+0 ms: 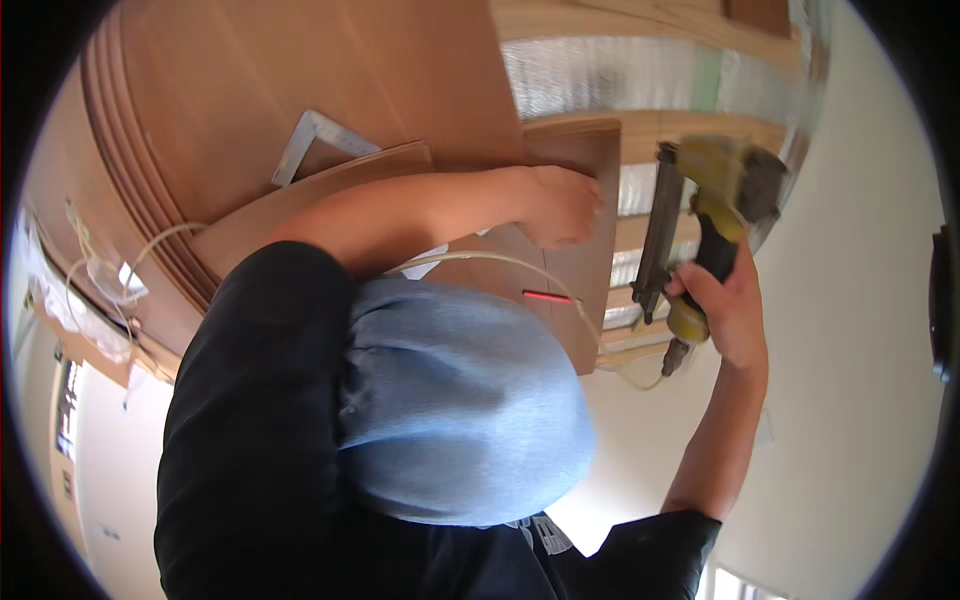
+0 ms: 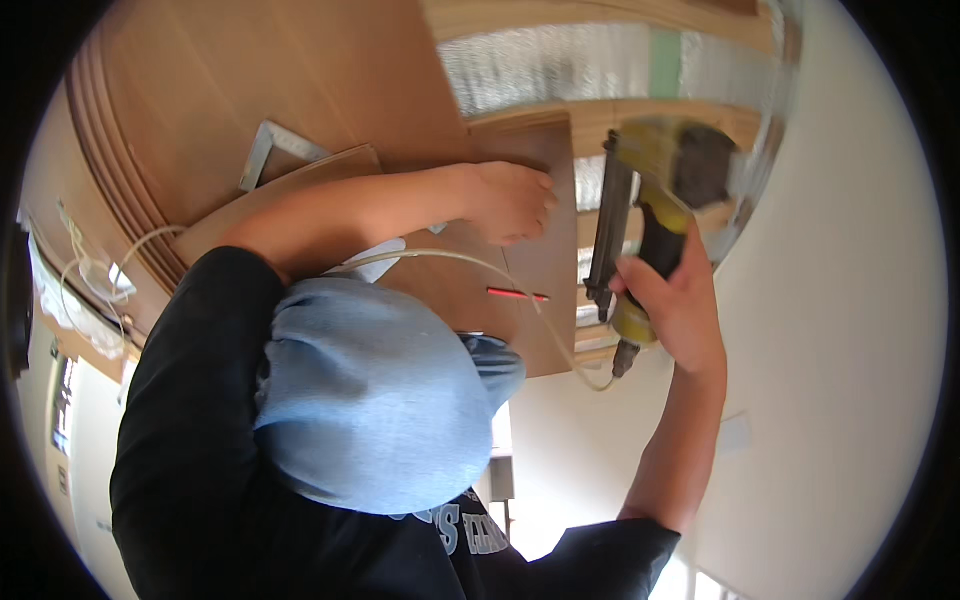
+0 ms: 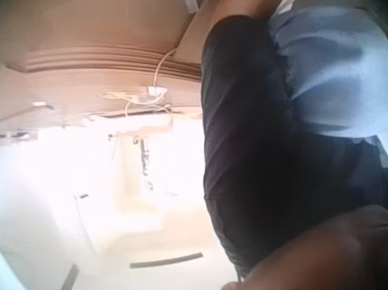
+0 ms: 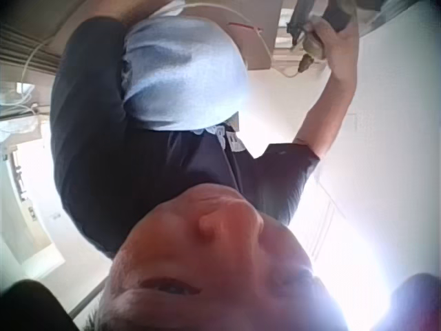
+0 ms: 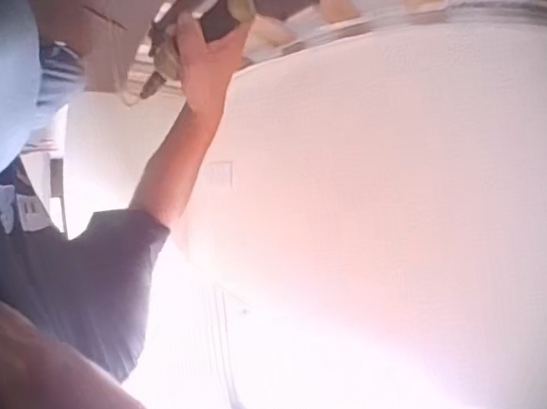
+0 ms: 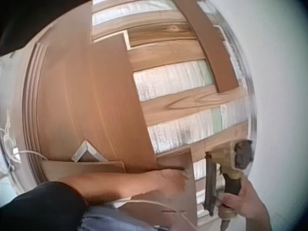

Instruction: The person marks a wood plank with a pencil, cuts it using a table saw, and then hammers the plank into place on a wooden frame using a nail gun and a hammer.

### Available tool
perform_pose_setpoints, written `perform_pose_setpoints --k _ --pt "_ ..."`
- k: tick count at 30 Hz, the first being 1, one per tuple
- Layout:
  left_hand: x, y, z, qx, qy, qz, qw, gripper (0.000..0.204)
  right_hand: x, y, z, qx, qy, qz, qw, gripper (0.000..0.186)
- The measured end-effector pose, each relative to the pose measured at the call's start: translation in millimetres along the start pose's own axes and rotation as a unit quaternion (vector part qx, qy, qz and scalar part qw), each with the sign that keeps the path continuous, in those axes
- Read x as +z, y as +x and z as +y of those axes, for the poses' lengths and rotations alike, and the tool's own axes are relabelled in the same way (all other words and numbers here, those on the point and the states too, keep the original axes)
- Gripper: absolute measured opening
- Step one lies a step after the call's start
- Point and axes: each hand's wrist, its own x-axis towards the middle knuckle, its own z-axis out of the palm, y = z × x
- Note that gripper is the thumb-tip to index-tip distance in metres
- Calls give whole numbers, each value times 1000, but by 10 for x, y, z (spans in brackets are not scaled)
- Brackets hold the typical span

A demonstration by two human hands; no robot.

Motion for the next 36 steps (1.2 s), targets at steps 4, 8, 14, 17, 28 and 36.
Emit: perform_pose_setpoints --k 4,8,14,17,28,36 --pt "87 32 -19 9 -38 58 998 15 -205 -758 645 -10 247 122 961 69" --pt "-17 322 88 -99 -96 124 983 12 -39 -1249 1608 39 404 165 899 74" --pt "2 1108 -103 -195 -13 216 957 18 539 -979 2327 1 592 183 785 69" --pt "49 1097 -140 -169 -9 237 957 16 602 -784 2338 -18 645 167 746 72" --pt "-28 1136 -86 -170 -42 308 935 17 484 -452 2216 -15 642 90 761 57" --pt "-1 1151 -138 -174 -27 285 942 15 332 -458 2213 82 613 86 781 45"
